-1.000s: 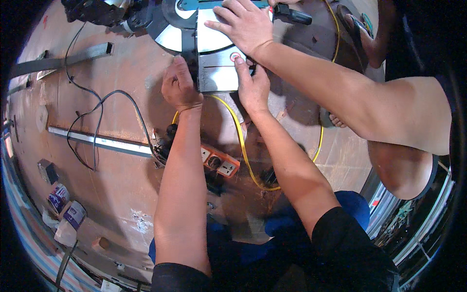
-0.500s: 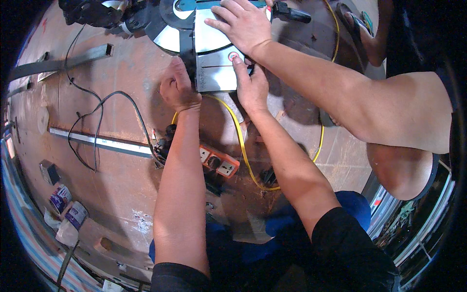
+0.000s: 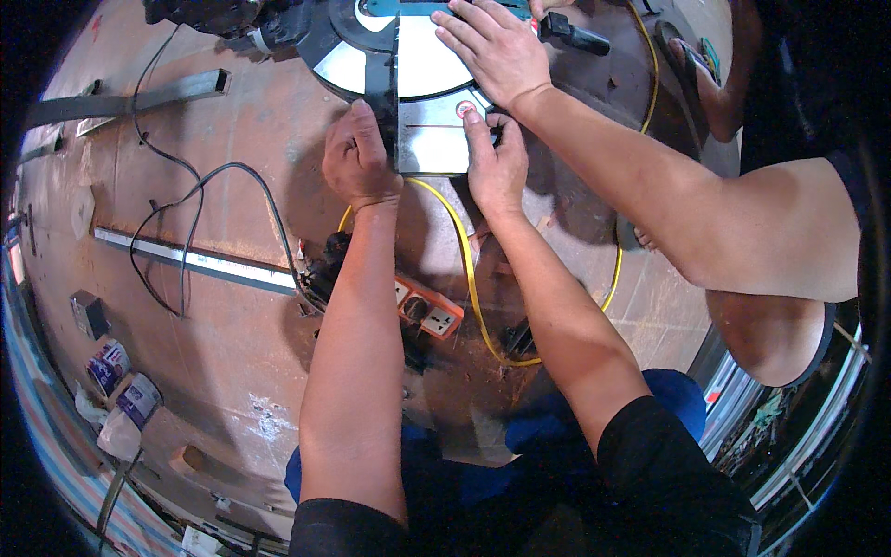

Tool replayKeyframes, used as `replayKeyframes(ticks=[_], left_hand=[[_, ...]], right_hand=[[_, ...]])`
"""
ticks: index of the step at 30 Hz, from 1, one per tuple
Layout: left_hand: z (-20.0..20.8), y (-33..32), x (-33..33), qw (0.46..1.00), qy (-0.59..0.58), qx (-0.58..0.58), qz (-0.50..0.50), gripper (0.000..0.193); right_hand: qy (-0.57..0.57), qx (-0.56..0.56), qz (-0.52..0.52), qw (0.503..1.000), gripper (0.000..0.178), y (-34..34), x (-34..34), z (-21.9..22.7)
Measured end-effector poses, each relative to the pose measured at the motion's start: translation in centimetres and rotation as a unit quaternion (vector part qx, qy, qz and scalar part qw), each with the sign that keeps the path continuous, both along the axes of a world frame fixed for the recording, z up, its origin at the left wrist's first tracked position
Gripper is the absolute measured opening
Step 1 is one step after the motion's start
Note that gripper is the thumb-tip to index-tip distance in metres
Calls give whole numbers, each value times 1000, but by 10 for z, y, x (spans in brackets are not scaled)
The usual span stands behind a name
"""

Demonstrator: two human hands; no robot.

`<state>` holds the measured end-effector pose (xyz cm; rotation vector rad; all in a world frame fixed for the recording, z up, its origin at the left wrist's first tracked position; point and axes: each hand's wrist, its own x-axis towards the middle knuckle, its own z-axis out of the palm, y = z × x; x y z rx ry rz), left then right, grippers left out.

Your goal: The person organizes a coiled orange cable, then uses a yellow-handled screwdriver to adjust components on a miter saw. They position metal profiles on the saw, assist another person in aligning the material, and later handle a yellow extension cord while the coworker operates the saw.

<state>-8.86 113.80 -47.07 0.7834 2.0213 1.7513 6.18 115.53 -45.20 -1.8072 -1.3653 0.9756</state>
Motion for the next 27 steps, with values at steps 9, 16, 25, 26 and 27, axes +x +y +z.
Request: replayKeyframes(ticks=[9,16,25,26,27], left_hand=[[-1,-2,-3,999,15,-39,-13,42],[-2,-2,-2,999,37,-7,-13,42],[-2,0,-2,997,72,-9,-12,43],[-2,-1,-3,996,84,-19,-14,43],[-2,-2,-3,995,94,-29,-13,43]], right_hand=[[-1,-19,3,1000,60,1,1,0],[6,-6,1,1000,60,0,0,-2],[-5,32,-10,999,49,2,-1,-7],[-9,35,-10,999,49,1,-1,-8],[-14,38,-10,999,48,1,-1,-9]])
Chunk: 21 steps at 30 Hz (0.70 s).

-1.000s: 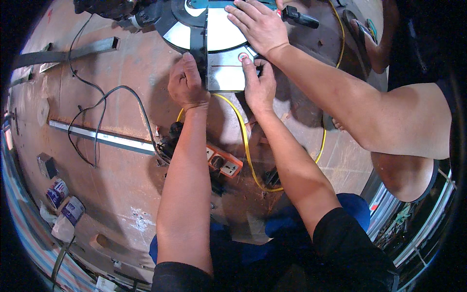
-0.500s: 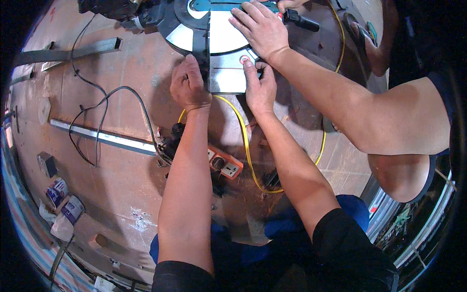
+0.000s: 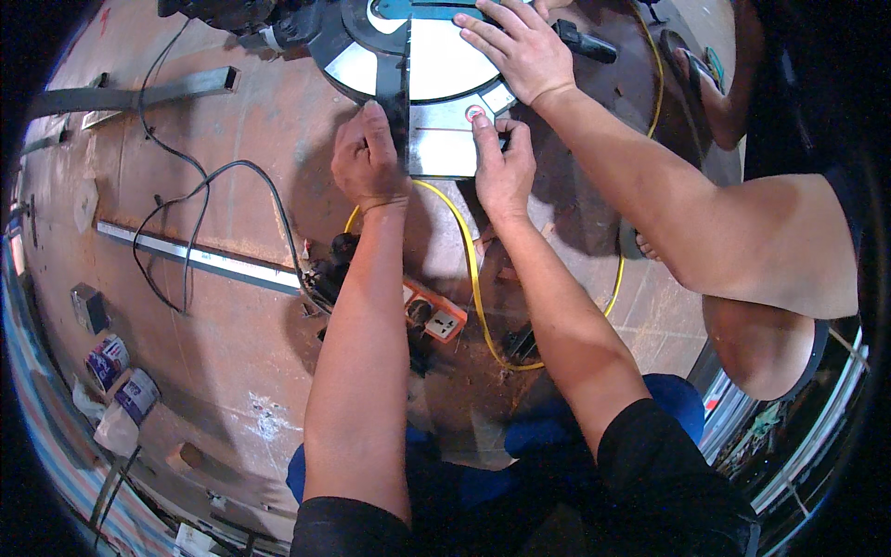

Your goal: The person organizes a coiled orange cable, then uses a yellow-handled screwdriver to adjust components on a miter saw. They position metal profiles on the saw, assist another person in aligning the material, and later handle a yellow extension cord while the coworker operates the saw.

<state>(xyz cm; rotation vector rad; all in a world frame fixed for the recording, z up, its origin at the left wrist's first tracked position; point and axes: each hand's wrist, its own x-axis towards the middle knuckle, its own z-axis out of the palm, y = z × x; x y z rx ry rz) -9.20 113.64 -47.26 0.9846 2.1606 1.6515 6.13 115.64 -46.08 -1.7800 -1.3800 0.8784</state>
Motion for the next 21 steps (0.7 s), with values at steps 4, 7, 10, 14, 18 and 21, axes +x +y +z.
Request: replayKeyframes(ticks=[4,7,10,14,18,21], left_hand=[[1,-1,-1,999,-33,-11,3,42],[1,-1,1,999,-29,-19,15,43],[0,0,2,999,-49,-19,11,42],[0,1,2,999,-37,-2,16,38],[5,0,2,997,-69,-26,22,37],[10,-1,3,997,-62,-32,21,38]], right_hand=[[-7,34,7,999,47,1,1,-6],[5,29,6,1000,47,1,1,-5],[-31,57,-8,998,38,0,-5,7],[-125,319,146,928,21,15,-13,39],[-235,388,237,859,25,80,-41,53],[-355,338,278,826,26,141,-60,52]])
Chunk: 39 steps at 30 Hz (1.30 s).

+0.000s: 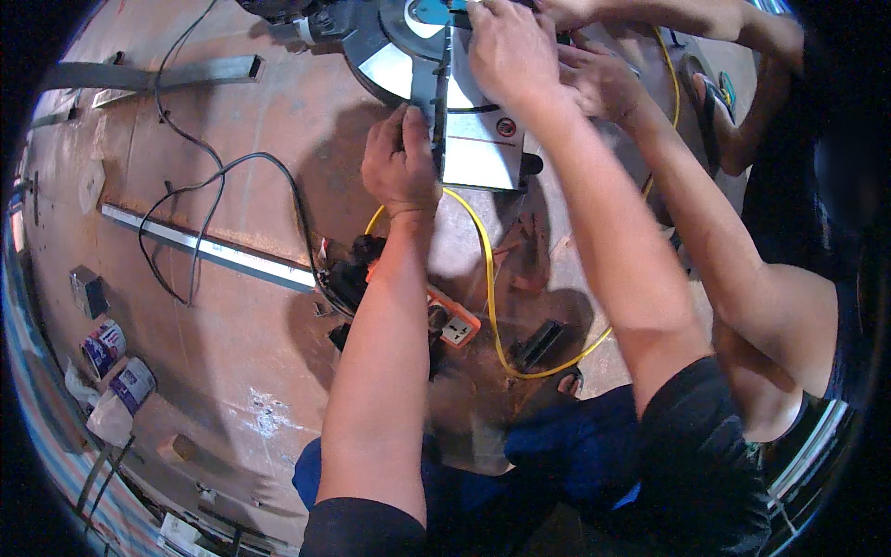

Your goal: The person organizes a coiled orange cable, then uses a yellow-handled screwdriver to adjust components on a miter saw. They position metal profiles on the saw, assist another person in aligning the material, and later handle a yellow extension cord while the coworker operates the saw.

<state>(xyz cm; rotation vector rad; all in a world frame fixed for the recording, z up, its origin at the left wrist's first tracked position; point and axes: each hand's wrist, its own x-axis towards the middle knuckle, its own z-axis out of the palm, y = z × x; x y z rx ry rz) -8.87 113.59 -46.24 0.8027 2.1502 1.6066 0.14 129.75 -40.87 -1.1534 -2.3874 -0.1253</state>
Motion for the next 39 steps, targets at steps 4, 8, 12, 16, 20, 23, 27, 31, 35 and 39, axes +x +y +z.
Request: replayKeyframes(ticks=[4,8,12,16,20,23,27,31,35,39], left_hand=[[3,-1,1,1000,-15,-10,-2,39],[4,-1,-2,999,-2,-11,-32,40],[6,-2,-2,999,6,-11,-33,41],[8,0,-1,999,39,7,-24,36],[6,1,-2,996,82,-3,-18,33],[5,1,-2,995,92,-15,-25,37],[7,1,-2,997,61,-50,-28,41],[9,0,-2,997,52,-54,-24,41],[13,1,0,997,-7,-74,-19,47],[13,2,2,999,4,-45,-12,42]], right_hand=[[5,-159,-29,987,34,42,-1,2],[-11,-216,22,976,36,47,6,-2],[-151,-98,23,983,38,44,-3,-7],[-186,-103,-5,977,39,30,-2,1],[-180,-88,-28,979,45,-3,14,2],[-230,-69,14,971,47,-3,22,1],[-312,-43,42,948,48,7,25,0],[-256,-67,17,964,47,-10,17,1],[-292,-127,32,947,50,-9,18,23],[-250,-143,28,957,50,-10,19,27]])
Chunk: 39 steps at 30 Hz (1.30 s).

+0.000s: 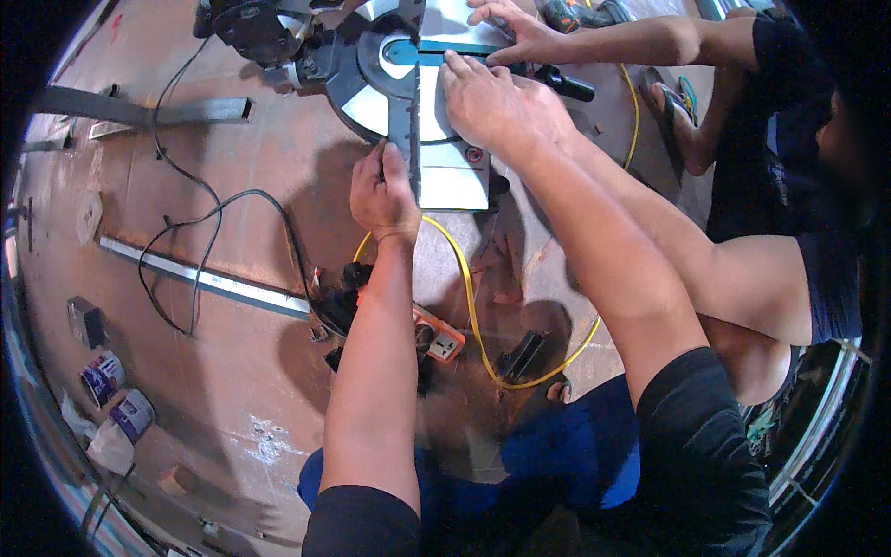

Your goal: The person organizes a coiled orange cable, then uses a yellow-handled screwdriver to adjust components on a miter saw. They position metal profiles on the saw, assist another person in aligning the material, and later handle a yellow extension cord while the coworker operates the saw.

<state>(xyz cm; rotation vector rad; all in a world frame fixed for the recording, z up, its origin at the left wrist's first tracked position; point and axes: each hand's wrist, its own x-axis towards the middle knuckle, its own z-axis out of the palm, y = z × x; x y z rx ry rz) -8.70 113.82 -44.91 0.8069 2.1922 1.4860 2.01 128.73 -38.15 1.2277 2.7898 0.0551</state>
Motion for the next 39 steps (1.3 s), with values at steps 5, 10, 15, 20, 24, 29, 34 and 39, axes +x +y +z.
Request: replayKeyframes(ticks=[5,10,15,20,24,29,34,39], left_hand=[[-11,0,-3,1000,-4,18,-4,39],[-14,6,-1,1000,-21,21,-6,39],[-3,10,2,1000,12,-17,22,42],[-3,9,1,999,49,0,2,38],[-6,9,-1,998,61,0,2,38],[-1,10,0,999,41,10,-3,41],[3,10,0,999,40,8,2,42],[0,10,0,999,44,-6,1,45]], right_hand=[[59,102,16,993,52,-6,5,-41],[37,44,15,998,50,12,6,-33],[226,-102,-132,960,39,5,-2,4],[483,11,-267,834,24,-92,18,-33],[442,0,-396,805,37,-100,20,-59],[411,-3,-387,825,39,-89,15,-67],[413,16,-372,831,33,-91,16,-72],[418,28,-363,832,31,-90,17,-73]])
